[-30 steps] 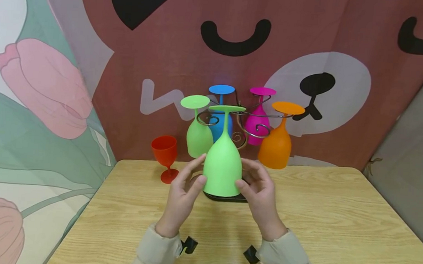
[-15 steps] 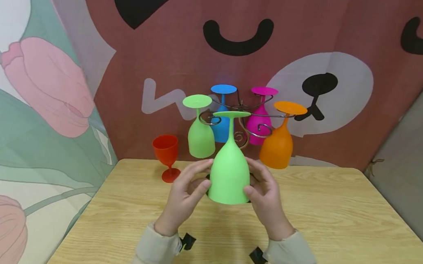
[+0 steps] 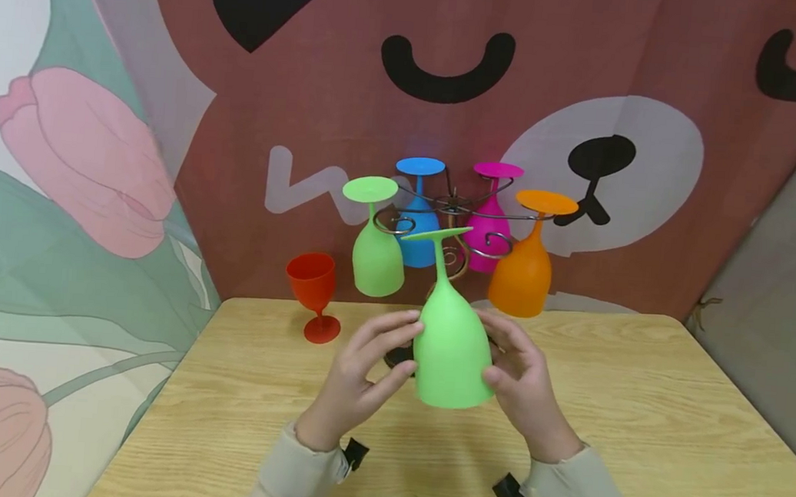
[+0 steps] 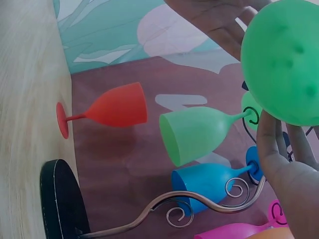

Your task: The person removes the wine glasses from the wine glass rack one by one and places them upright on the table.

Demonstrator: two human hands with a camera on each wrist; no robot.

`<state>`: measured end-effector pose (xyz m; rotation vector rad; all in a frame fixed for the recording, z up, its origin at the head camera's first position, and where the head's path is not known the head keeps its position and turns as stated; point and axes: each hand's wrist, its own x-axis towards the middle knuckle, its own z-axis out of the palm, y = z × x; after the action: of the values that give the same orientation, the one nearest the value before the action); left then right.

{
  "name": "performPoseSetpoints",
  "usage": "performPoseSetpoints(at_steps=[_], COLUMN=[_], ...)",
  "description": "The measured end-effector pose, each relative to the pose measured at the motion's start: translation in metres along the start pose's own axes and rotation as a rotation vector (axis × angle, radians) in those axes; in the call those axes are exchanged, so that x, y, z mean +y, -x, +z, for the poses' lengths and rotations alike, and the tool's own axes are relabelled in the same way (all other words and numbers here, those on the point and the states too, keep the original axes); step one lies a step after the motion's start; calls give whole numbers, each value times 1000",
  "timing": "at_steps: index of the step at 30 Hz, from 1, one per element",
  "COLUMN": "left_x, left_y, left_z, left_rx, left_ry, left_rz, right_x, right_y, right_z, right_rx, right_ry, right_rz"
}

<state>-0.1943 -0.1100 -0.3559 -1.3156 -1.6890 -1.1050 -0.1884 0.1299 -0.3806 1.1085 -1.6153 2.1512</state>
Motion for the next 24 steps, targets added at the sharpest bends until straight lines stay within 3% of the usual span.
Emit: performPoseSetpoints(at_steps=[7, 12, 16, 24], left_x=[1, 4, 4, -2], left_y=[-3, -2, -1, 2], left_z=[-5, -9, -10, -10], left_rx=[-44, -83, -115, -162], left_ry=[-46, -125, -189, -253], left_rz=[91, 93, 79, 56], right_x=[-2, -4, -8, -11], right_y=[2, 2, 3, 2], right_z=[-1, -5, -9, -15], right_rx=[-41, -101, -126, -90], right_ry=[-46, -86, -129, -171], right_rz=[33, 90, 182, 419])
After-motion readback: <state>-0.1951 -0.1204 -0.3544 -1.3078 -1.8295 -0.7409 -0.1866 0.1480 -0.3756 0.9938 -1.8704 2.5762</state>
